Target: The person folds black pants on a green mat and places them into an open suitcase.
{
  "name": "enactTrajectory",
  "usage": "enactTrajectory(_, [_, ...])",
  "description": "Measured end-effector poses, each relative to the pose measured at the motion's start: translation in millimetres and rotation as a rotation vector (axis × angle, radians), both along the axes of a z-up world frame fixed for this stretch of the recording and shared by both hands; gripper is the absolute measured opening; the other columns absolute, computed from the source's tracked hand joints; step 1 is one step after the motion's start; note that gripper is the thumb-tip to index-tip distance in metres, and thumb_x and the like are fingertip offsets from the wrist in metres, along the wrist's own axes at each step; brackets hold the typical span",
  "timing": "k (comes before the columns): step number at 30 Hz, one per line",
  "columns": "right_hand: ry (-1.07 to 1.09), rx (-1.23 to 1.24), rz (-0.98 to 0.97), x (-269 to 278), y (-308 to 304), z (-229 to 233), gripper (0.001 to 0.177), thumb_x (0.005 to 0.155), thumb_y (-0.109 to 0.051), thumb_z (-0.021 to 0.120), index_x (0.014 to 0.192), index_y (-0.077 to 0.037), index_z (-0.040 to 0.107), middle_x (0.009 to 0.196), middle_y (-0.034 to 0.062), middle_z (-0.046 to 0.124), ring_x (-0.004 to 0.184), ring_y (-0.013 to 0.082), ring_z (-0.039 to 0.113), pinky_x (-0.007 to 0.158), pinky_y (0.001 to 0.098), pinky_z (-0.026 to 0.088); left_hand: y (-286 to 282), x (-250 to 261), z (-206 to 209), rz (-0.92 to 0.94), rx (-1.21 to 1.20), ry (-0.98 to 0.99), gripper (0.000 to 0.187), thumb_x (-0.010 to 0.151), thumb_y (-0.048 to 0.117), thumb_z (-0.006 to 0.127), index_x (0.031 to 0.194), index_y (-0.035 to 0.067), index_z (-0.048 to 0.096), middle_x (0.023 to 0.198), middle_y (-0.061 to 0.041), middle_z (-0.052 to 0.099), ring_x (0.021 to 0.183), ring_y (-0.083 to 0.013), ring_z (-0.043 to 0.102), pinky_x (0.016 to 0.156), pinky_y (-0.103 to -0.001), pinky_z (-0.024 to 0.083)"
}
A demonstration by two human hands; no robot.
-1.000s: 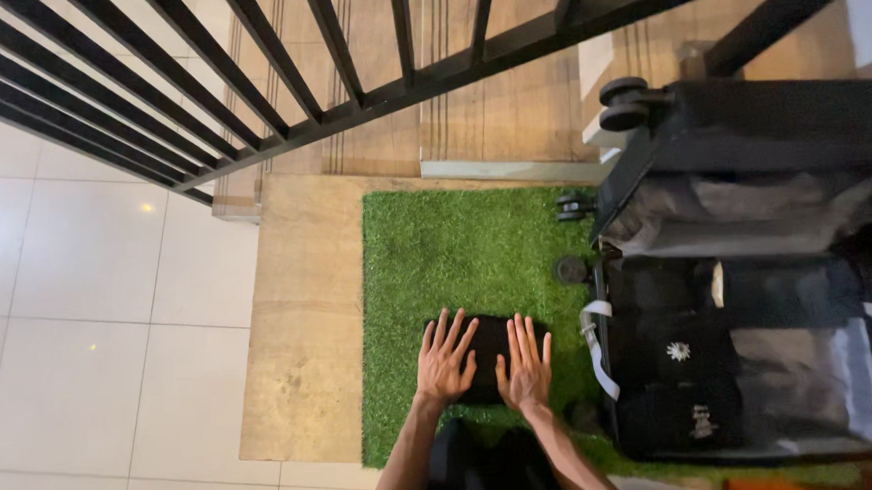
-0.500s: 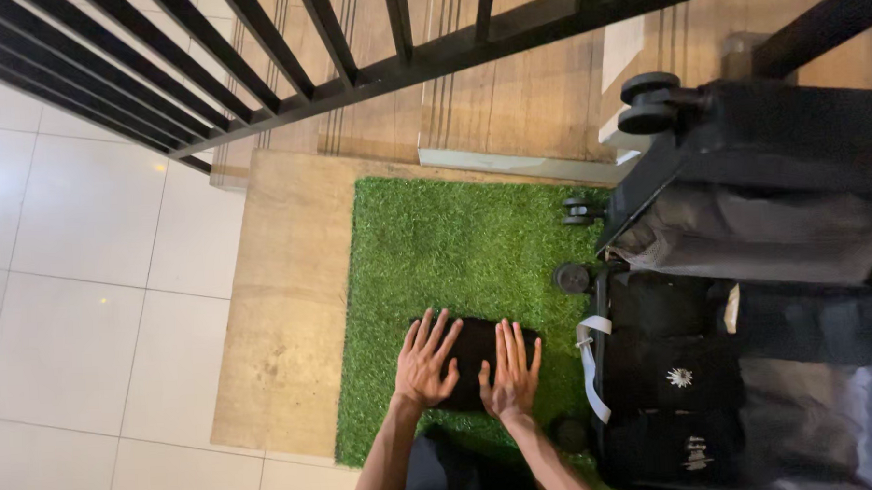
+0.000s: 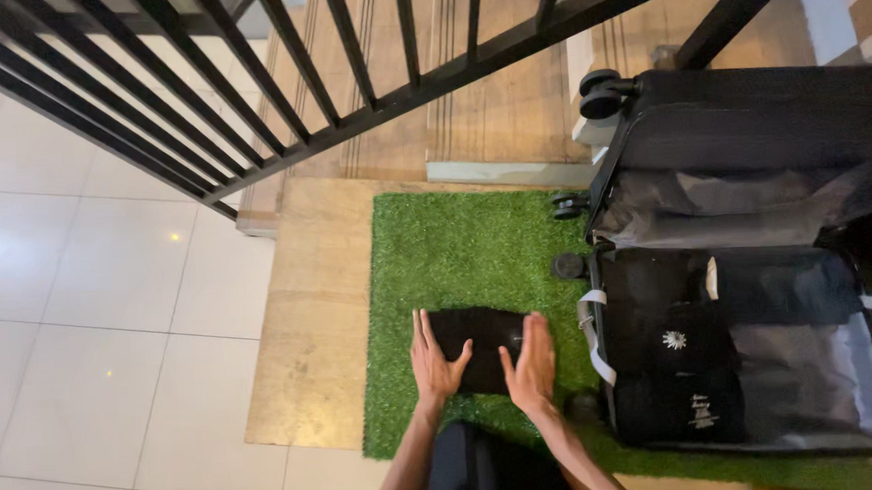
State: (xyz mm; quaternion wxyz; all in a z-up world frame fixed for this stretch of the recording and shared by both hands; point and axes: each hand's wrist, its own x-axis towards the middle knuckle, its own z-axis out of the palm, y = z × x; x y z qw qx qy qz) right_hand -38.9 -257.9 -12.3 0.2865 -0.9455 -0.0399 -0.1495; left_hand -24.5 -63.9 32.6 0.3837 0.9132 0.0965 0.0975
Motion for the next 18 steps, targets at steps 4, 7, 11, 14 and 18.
enactTrajectory(4, [0.287, 0.133, -0.334, -29.4, 8.1, -15.5, 0.095, 0.093, -0.056, 0.060, 0.155, 0.007, 0.025, 0.161, 0.0327, 0.027, 0.148, 0.0451, 0.029, 0.121, 0.0497, 0.026, 4.0, -30.8, -27.1, 0.038, -0.159, 0.135, 0.111, 0.083, 0.055, 0.077, 0.158, -0.004, 0.019, 0.156, -0.029, 0.038, 0.142, -0.0432, 0.041, 0.116, -0.048, 0.036])
enactTrajectory(7, [0.281, 0.148, -0.308, -35.5, 10.2, -18.7, 0.093, 0.098, -0.053, 0.061, 0.156, 0.009, 0.024, 0.162, 0.0307, 0.029, 0.151, 0.0459, 0.028, 0.122, 0.0520, 0.024, 14.6, -38.9, -47.5, -0.040, -0.259, 0.147, 0.102, 0.090, 0.054, 0.071, 0.159, -0.002, 0.021, 0.157, -0.029, 0.040, 0.144, -0.0434, 0.042, 0.117, -0.046, 0.038])
enactTrajectory(11, [0.440, 0.269, -0.325, -33.1, 4.1, -11.7, 0.092, 0.092, -0.050, 0.065, 0.159, 0.000, 0.024, 0.159, 0.0266, 0.035, 0.145, 0.0427, 0.036, 0.117, 0.0488, 0.031, 23.9, -47.9, -67.9, -0.105, -0.273, 0.158, 0.094, 0.094, 0.047, 0.071, 0.158, -0.002, 0.023, 0.155, -0.030, 0.039, 0.141, -0.0458, 0.043, 0.115, -0.047, 0.040])
enactTrajectory(14, [0.461, 0.330, -0.327, -36.5, 4.8, -6.2, 0.092, 0.086, -0.043, 0.071, 0.158, -0.005, 0.029, 0.152, 0.0241, 0.043, 0.140, 0.0408, 0.043, 0.116, 0.0474, 0.036, 27.9, -41.7, -73.6, -0.118, -0.269, 0.144, 0.088, 0.089, 0.040, 0.074, 0.153, -0.001, 0.030, 0.148, -0.031, 0.043, 0.133, -0.0475, 0.048, 0.112, -0.048, 0.042])
enactTrajectory(18, [0.437, 0.333, -0.342, -50.1, 9.9, -6.9, 0.097, 0.078, -0.044, 0.078, 0.156, -0.007, 0.034, 0.145, 0.0244, 0.047, 0.135, 0.0402, 0.047, 0.113, 0.0464, 0.040, 26.5, -45.0, -75.9, -0.026, -0.227, 0.223, 0.088, 0.076, 0.038, 0.088, 0.141, 0.000, 0.043, 0.141, -0.034, 0.043, 0.126, -0.0484, 0.049, 0.108, -0.050, 0.042])
